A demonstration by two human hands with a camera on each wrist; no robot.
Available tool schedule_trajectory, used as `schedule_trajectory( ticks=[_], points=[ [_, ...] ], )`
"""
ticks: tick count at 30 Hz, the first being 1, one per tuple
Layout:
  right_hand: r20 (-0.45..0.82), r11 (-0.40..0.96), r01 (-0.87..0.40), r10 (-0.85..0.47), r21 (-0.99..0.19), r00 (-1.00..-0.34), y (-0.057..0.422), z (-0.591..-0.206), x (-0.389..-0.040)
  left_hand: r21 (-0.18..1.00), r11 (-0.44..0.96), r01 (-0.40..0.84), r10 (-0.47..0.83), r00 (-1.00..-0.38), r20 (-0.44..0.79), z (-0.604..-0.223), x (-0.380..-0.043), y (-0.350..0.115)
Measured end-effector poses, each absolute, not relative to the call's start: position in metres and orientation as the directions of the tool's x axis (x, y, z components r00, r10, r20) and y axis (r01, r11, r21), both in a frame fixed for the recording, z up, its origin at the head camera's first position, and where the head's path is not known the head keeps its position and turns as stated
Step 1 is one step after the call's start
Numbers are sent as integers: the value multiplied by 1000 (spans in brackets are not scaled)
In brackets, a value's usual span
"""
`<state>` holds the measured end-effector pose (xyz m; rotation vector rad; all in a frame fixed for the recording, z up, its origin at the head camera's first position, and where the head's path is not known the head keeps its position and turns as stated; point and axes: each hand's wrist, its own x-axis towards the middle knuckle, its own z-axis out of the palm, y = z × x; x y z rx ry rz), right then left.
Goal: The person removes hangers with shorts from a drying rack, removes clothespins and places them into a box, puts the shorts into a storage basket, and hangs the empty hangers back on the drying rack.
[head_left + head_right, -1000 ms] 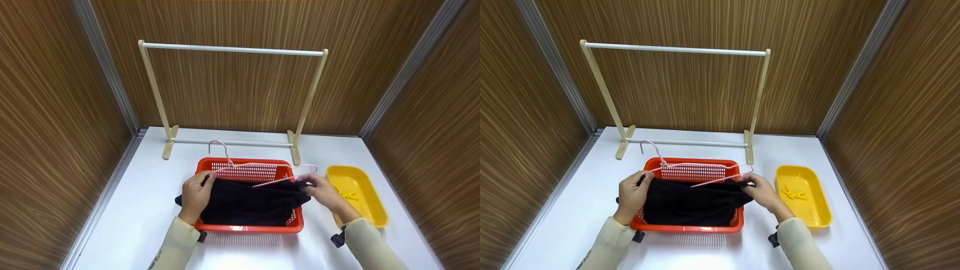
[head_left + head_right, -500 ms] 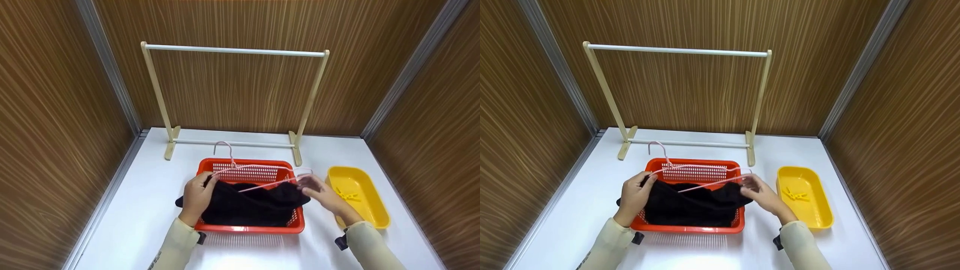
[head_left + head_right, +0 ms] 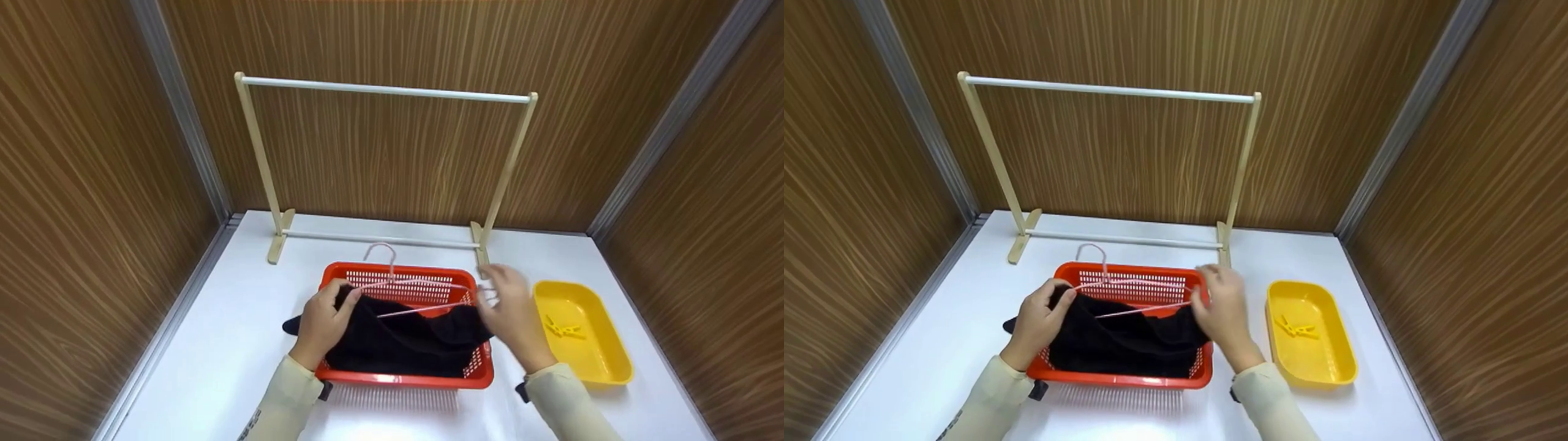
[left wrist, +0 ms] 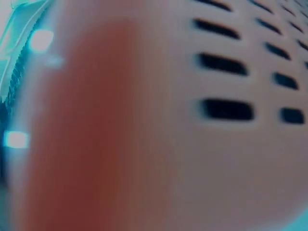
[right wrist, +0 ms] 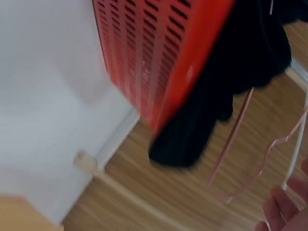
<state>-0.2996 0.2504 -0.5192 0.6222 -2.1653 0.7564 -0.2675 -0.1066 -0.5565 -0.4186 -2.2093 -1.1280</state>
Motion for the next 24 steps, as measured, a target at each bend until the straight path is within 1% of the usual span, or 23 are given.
schedule_trajectory(
  ticks=[2, 4, 6, 9, 13, 18, 22, 24],
  points=[
    [747, 729, -631, -260, -263, -612, 244, -529, -303, 619, 578, 531, 17, -767, 642, -558, -269, -106],
    [738, 723, -645, -290, -249, -610, 239, -542, -306, 615, 575, 539, 29, -765, 643, -561, -268, -105],
    [723, 718, -641, -289, -270, -628, 238, -554, -307, 615, 572, 543, 36, -766, 642, -562, -268, -105],
    [694, 698, -633, -272, -335, -667, 238, -572, -307, 617, 567, 546, 43, -768, 639, -565, -267, -107],
    [659, 680, -621, -264, -391, -704, 239, -586, -309, 631, 564, 533, 58, -788, 613, -567, -266, -113],
    [672, 705, -603, -244, -373, -700, 236, -591, -311, 604, 617, 504, 57, -794, 605, -571, -263, -118],
    [699, 745, -606, -274, -280, -660, 233, -591, -313, 542, 686, 486, 53, -776, 629, -578, -262, -118],
    [714, 758, -609, -293, -231, -636, 232, -591, -314, 505, 717, 480, 50, -758, 651, -583, -264, -118]
  ],
)
